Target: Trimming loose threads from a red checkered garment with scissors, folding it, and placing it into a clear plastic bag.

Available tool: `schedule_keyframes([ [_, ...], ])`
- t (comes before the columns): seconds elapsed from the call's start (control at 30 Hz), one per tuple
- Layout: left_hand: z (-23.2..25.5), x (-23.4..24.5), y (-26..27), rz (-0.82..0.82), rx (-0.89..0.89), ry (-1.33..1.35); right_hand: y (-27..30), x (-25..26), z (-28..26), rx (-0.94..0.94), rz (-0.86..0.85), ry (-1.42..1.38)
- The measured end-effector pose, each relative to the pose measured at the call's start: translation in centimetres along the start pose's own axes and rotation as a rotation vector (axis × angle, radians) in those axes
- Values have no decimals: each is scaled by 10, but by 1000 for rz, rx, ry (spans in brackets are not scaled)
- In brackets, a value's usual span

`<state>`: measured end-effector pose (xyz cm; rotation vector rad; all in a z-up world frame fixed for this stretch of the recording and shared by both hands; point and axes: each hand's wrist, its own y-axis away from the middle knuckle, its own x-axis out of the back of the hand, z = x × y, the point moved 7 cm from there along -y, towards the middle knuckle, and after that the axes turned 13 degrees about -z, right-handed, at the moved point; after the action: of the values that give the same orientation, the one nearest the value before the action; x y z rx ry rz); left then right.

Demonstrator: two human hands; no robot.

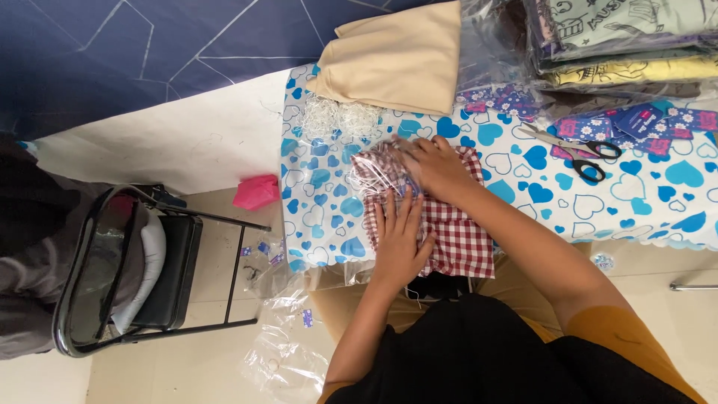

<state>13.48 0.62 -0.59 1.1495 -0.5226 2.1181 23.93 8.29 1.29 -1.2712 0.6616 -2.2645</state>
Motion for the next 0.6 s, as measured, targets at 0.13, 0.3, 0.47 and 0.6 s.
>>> schedule_keyframes([
  [0.13,1,3,1,19,-24,29,-1,-22,-4,292,-483,-703],
  [0.3,6,4,3,23,-33,25,-6,-41,-12,198,-414,-562],
  [0.47,5,0,3,-15,-61,21,-2,-65,-21,126,-337,-465],
  [0.6,2,-2,4,-12,-58,28,2,-49,-5,146,-215,-496],
])
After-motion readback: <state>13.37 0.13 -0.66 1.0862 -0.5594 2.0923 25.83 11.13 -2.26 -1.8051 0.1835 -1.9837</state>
